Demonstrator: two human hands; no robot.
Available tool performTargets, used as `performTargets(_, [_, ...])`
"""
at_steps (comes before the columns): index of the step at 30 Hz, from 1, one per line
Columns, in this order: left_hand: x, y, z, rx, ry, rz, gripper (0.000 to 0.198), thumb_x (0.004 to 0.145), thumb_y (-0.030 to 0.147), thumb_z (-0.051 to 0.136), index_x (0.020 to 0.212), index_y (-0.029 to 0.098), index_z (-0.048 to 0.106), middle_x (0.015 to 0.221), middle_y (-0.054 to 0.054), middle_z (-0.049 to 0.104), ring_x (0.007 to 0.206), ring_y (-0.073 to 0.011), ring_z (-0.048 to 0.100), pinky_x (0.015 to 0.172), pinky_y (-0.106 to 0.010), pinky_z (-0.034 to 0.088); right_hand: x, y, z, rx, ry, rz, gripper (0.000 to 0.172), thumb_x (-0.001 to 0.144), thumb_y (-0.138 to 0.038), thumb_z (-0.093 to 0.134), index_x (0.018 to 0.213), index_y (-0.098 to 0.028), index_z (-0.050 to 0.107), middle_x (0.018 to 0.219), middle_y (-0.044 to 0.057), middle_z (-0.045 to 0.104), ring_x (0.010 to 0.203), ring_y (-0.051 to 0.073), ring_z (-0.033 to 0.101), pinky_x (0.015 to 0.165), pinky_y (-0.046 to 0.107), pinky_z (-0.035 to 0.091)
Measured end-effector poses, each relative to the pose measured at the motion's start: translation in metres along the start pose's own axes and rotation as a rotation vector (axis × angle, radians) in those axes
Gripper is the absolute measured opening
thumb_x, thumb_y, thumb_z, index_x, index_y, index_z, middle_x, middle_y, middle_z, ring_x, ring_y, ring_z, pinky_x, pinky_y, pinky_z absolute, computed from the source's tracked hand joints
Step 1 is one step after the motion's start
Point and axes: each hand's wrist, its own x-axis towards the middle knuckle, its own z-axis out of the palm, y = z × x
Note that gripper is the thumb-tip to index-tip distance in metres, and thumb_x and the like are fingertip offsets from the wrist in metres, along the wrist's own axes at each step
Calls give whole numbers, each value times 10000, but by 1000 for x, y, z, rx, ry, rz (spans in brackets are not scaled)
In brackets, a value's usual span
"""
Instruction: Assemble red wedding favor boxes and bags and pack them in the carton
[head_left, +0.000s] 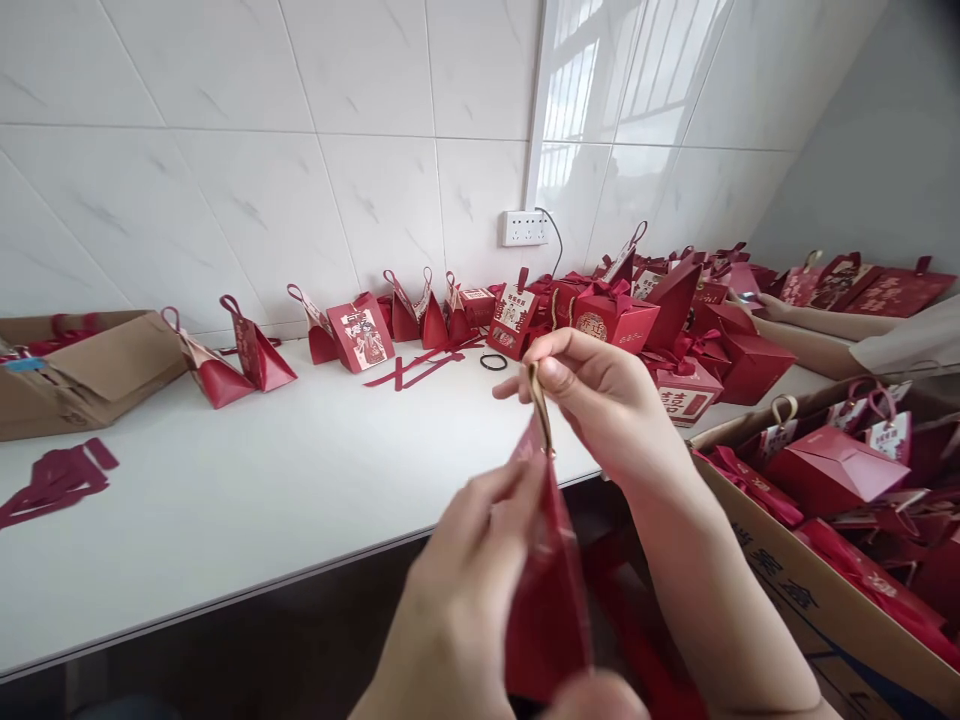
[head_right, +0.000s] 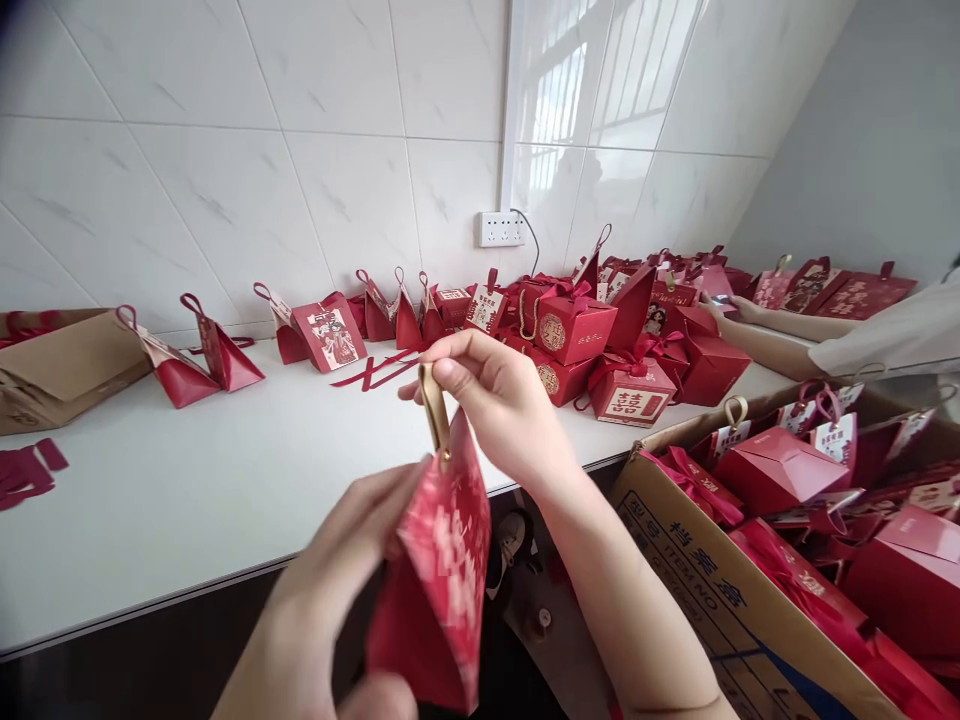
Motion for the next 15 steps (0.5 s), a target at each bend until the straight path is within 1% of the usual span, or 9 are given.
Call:
performTargets(2, [-5,-2,5,100,21,137,607,819,648,369,1250,253,535,1219,-102,561,1099,-268,558,914,-360,485,-1,1,-3,261,-80,95,57,742,-191,626,740,-213,573,547,-72,480,574,106,576,752,335,508])
performTargets(3, [-5,-4,5,126,58,172,554,838,603,391,1252,260,523,1240,-98,543,1129,-266,538,937,-368,472,-2,2,-2,389,-89,127,75,724,-168,611,734,-222,559,533,-87,426,535,90,535,783,349,502])
performTargets(4, [-3,-7,5,141,99,176,506,847,544,436,1260,261,503,1262,-96,522,1153,-265,519,955,-378,461,-4,5,-1,501,-71,140,88,714,-159,589,735,-233,547,530,-95,380,505,78,491,806,356,495])
performTargets(6, [3,-12,4,124,141,90,498,824,425,534,1283,250,452,1286,-98,497,1155,-261,515,945,-383,471,-6,12,4,656,-1,125,87,716,-181,545,756,-257,535,539,-94,324,489,77,426,824,354,487])
performTargets(7, [6,-13,3,75,113,12,506,812,387,553,1284,245,440,1268,-99,515,1120,-254,540,906,-370,496,-7,16,6,702,31,111,85,719,-200,528,771,-267,534,547,-89,311,495,83,410,826,350,486])
performTargets(9, [10,-11,4,-99,-15,-159,460,816,379,535,1247,237,458,1149,-87,601,980,-227,613,766,-314,548,-7,23,11,763,67,85,113,702,-216,519,794,-278,536,561,-80,294,512,95,390,832,341,486])
performTargets(11, [11,-6,6,-271,-109,-290,374,831,395,508,1166,232,501,999,-64,660,834,-200,646,640,-268,552,-6,27,14,789,91,74,143,675,-208,519,796,-282,534,573,-74,279,523,102,374,850,339,484])
performTargets(13, [9,-3,7,-349,-117,-360,327,823,405,524,1096,225,520,912,-47,674,744,-182,645,584,-246,537,-4,27,13,771,107,78,128,669,-214,518,776,-283,526,581,-68,266,532,110,363,865,347,482])
performTargets(15, [7,-2,7,-360,-76,-379,299,806,407,551,1038,220,529,868,-36,674,689,-168,635,555,-233,521,-1,25,10,732,81,85,85,675,-238,532,746,-280,510,583,-67,256,536,113,358,860,362,486])
